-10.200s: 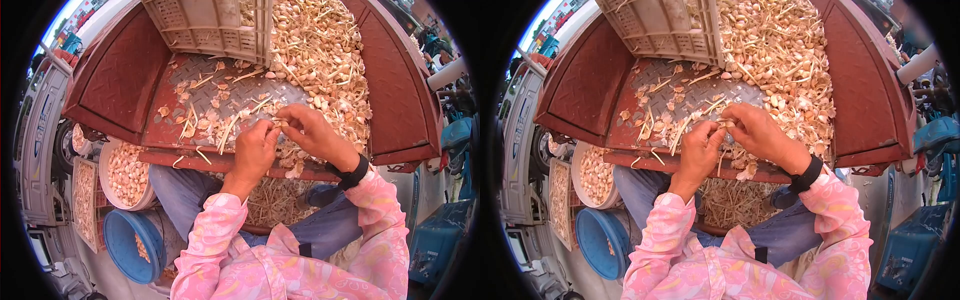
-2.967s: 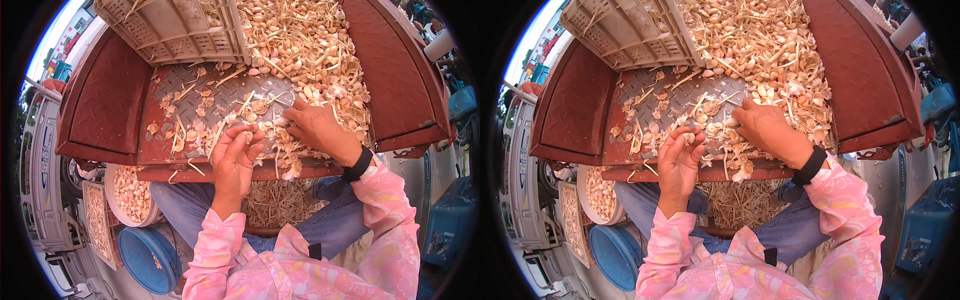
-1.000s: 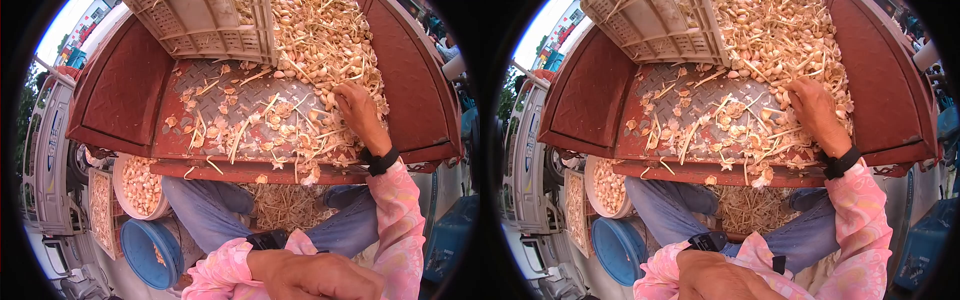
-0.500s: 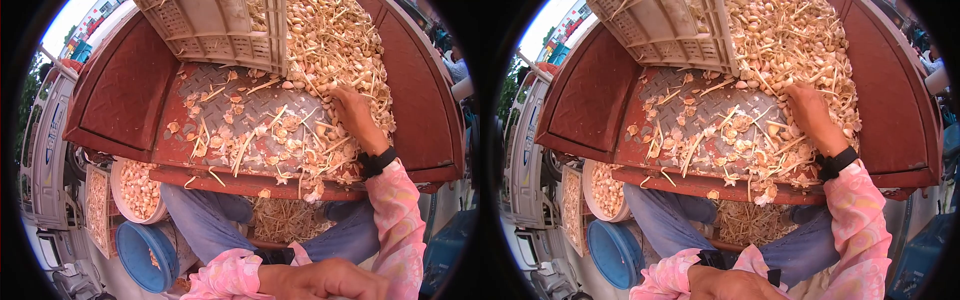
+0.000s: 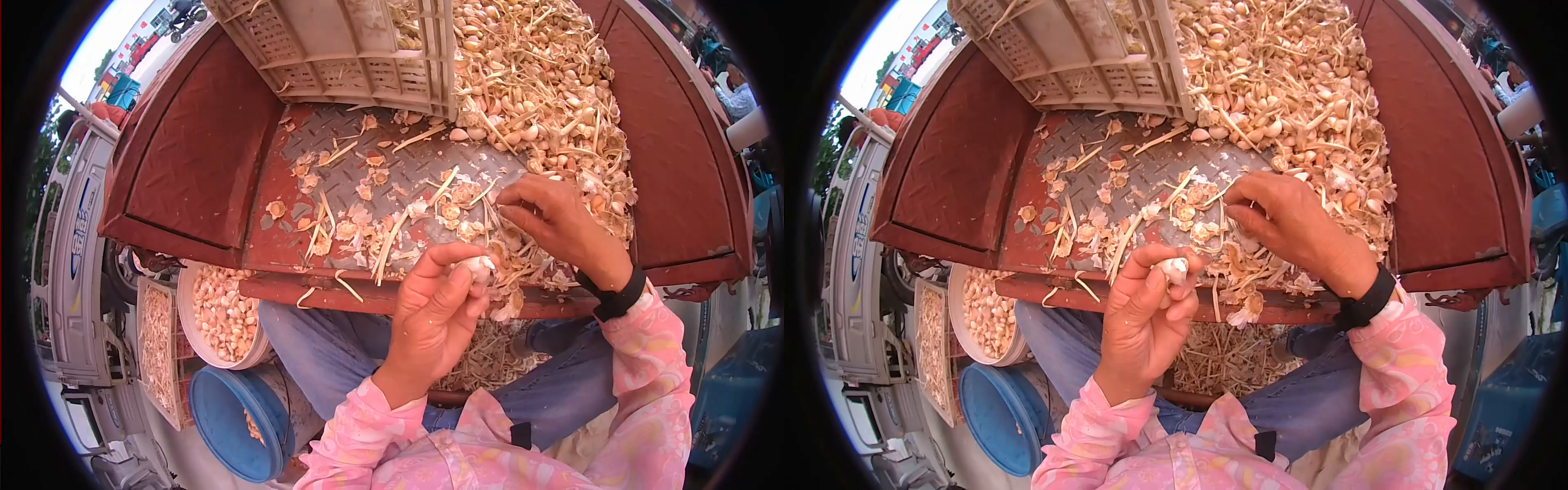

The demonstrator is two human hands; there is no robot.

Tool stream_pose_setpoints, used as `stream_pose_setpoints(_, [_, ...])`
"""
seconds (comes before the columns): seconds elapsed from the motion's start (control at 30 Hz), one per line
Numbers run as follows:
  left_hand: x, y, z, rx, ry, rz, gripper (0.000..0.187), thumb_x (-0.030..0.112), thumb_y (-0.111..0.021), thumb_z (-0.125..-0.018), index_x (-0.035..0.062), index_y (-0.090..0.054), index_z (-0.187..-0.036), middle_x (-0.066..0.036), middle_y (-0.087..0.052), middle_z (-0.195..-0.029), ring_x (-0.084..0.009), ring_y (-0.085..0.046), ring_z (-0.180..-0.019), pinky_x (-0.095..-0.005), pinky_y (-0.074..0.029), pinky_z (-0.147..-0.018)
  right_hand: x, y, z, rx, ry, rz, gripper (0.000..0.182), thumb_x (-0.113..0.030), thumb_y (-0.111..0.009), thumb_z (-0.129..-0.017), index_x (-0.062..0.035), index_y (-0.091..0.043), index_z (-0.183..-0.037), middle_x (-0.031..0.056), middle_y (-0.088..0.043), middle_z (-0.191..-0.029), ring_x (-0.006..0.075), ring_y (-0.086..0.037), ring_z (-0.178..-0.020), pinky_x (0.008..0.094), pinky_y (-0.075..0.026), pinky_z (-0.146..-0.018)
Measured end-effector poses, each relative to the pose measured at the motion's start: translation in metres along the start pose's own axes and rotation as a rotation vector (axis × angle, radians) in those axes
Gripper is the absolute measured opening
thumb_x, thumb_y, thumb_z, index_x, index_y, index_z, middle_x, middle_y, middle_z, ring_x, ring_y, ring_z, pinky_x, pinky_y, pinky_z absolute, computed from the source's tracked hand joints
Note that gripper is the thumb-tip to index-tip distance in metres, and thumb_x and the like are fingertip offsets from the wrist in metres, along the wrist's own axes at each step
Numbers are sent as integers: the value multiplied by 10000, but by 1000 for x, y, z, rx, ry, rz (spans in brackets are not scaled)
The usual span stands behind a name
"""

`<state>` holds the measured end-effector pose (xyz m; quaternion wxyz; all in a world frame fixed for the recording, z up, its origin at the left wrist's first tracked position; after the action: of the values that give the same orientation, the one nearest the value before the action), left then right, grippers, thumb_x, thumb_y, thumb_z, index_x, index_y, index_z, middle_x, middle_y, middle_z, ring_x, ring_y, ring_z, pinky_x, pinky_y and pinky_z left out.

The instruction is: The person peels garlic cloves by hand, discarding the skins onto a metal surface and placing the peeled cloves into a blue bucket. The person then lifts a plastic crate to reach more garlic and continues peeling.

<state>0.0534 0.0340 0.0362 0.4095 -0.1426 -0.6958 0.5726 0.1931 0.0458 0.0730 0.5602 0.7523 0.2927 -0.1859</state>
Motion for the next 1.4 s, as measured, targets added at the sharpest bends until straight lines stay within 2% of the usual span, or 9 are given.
stream_pose_setpoints(0.1, [0, 18, -2, 91, -53, -51, 262, 56, -540, -923, 22, -519, -1182, -68, -588, -1092, -87, -561, -939, -208, -466, -774, -35, 0, 11, -110, -125, -344, 149, -139, -636, -820, -14, -607, -898, 128, -598, -780, 311, -594, -710, 358, -470, -617])
stream_pose_setpoints(0.3, [-9, 26, -5, 176, -88, -249, 262, 38, -562, -906, 7, -559, -1166, -63, -597, -1097, -84, -569, -930, -218, -481, -798, -58, 2, 21, 66, 122, -94, 135, -106, -625, -812, -20, -607, -915, 120, -595, -774, 297, -599, -693, 362, -472, -595])
stream_pose_setpoints(0.43, [-14, 35, -5, 188, -95, -282, 256, 47, -576, -901, -12, -570, -1150, -77, -612, -1065, -88, -585, -885, -214, -486, -782, -66, -9, 27, -50, 138, 192, 108, -93, -610, -814, -24, -591, -895, 132, -583, -747, 304, -597, -689, 367, -465, -588])
stream_pose_setpoints(0.53, [-24, 40, -5, 155, -23, -175, 252, 43, -570, -903, -23, -569, -1146, -78, -618, -1036, -95, -590, -861, -215, -492, -772, -52, 0, 26, 29, 90, -108, 79, -79, -600, -819, -21, -589, -871, 138, -587, -730, 305, -601, -689, 372, -460, -585])
stream_pose_setpoints(0.63, [-30, 45, -7, 200, 35, -87, 250, 42, -563, -907, -25, -568, -1147, -73, -620, -1010, -100, -591, -852, -210, -495, -763, -18, -9, 32, -126, -352, -414, 68, -72, -590, -824, -15, -594, -861, 144, -595, -732, 322, -603, -695, 385, -459, -595])
stream_pose_setpoints(0.83, [-30, 46, -6, 217, 33, -96, 249, 35, -565, -904, -25, -569, -1145, -66, -621, -994, -97, -587, -832, -193, -496, -740, -50, 1, 28, 10, 116, -132, 86, -71, -596, -810, -14, -610, -874, 146, -608, -752, 345, -599, -709, 394, -468, -610])
stream_pose_setpoints(1.13, [-18, 34, -2, 252, -150, -404, 214, 27, -597, -882, -18, -607, -1091, -65, -610, -1020, -106, -575, -903, -217, -450, -805, -47, -3, 30, -38, -12, -89, 40, -46, -588, -789, -12, -591, -810, 148, -596, -720, 350, -602, -693, 416, -466, -611])
stream_pose_setpoints(1.33, [-9, 27, -2, 233, -395, -924, 175, 20, -603, -863, -21, -626, -1031, -74, -593, -1068, -145, -532, -1032, -285, -408, -925, -40, -10, 39, 58, 7, 9, 95, -80, -598, -758, -22, -551, -817, 150, -579, -686, 356, -589, -647, 431, -459, -566])
stream_pose_setpoints(1.4, [-19, 43, -4, 287, -328, -760, 201, 3, -583, -877, -34, -599, -1074, -84, -604, -1058, -128, -559, -975, -260, -447, -868, -38, -16, 41, 64, 25, 121, 120, -91, -609, -739, -31, -537, -814, 138, -577, -692, 348, -592, -648, 429, -465, -563])
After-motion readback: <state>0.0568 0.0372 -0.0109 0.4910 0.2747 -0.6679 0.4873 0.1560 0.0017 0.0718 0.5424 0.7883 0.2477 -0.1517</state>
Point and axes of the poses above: each hand's wrist, its own z-axis away from the middle knuckle, its own y-axis out of the back of the hand, x = y × z, the point moved 10 cm from there along -z, towards the middle knuckle
